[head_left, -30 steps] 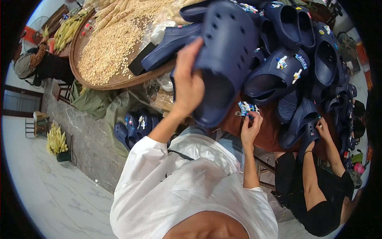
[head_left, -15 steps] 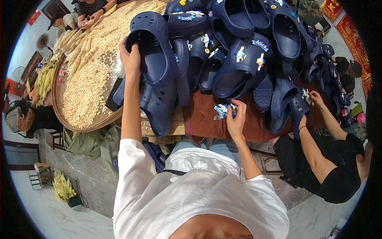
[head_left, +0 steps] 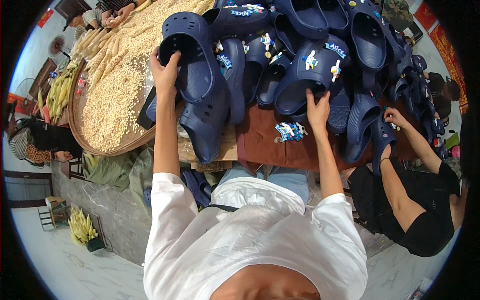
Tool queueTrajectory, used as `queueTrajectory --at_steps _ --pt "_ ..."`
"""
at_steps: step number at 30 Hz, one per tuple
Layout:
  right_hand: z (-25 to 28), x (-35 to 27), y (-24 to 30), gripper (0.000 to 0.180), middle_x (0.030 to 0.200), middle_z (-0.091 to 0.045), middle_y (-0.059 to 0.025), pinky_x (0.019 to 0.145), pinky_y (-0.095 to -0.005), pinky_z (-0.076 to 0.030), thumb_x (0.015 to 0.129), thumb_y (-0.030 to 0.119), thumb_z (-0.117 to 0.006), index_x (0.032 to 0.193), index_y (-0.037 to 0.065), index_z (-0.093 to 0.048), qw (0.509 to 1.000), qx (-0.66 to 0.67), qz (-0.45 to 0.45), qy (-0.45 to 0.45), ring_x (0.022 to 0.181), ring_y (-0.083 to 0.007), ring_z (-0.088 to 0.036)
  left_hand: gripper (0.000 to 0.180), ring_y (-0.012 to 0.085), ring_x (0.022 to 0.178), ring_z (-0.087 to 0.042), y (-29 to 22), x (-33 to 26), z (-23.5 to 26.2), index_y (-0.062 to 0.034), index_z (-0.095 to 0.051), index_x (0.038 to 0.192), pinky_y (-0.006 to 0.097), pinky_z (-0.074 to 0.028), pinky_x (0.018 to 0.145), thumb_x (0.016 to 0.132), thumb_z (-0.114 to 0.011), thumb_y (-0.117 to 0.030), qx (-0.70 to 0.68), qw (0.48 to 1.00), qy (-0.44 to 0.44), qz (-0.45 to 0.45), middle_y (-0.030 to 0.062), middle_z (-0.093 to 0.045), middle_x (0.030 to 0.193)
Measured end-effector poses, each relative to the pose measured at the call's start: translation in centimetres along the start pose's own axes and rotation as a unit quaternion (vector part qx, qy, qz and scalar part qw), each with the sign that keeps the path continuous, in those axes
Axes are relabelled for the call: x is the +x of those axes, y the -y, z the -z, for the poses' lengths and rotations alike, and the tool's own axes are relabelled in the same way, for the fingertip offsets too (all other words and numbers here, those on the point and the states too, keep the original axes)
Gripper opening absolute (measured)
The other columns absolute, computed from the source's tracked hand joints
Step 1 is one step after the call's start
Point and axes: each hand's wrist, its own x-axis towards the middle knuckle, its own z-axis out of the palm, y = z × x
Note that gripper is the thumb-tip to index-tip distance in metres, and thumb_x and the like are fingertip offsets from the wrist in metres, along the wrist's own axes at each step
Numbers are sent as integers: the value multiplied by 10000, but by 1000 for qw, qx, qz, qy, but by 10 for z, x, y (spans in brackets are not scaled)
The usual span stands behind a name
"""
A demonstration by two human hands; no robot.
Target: Decorating blue foam clogs by inserting various colorful plastic charms into the holes.
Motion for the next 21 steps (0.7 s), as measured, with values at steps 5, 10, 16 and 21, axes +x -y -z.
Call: queueTrajectory --at_steps 5,10,16,21 --pt "-1 5 -1 523 1207 -553 -408 996 -511 -423 938 245 -554 1249 -164 -454 999 -14 44 -22 1130 -549 -542 638 201 1072 -588 -11 -15 2 41 -446 1334 326 -469 940 823 -775 -154 -19 999 5 50 142 -600 1184" --pt "1 -17 0 460 1130 -588 -379 954 -531 -427 941 251 -524 1201 -127 -501 998 -41 32 -29 1077 -536 -562 609 194 1052 -597 -13 -21 10 25 -472 1321 323 -472 935 824 -778 -148 -23 998 5 53 130 -611 1167" --pt "1 -106 8 394 1072 -594 -376 818 -569 -458 934 214 -519 1190 -86 -521 996 -40 26 77 919 -537 -590 546 194 1038 -608 -16 -34 15 9 -510 1295 324 -480 925 838 -768 -141 -25 998 -9 52 115 -626 1155" --pt "-13 -157 11 423 1067 -596 -341 806 -564 -493 926 167 -549 1244 -97 -458 989 -46 74 116 915 -523 -606 509 190 979 -637 3 -28 31 9 -517 1291 316 -517 859 847 -741 -104 -30 997 -5 67 114 -646 1128"
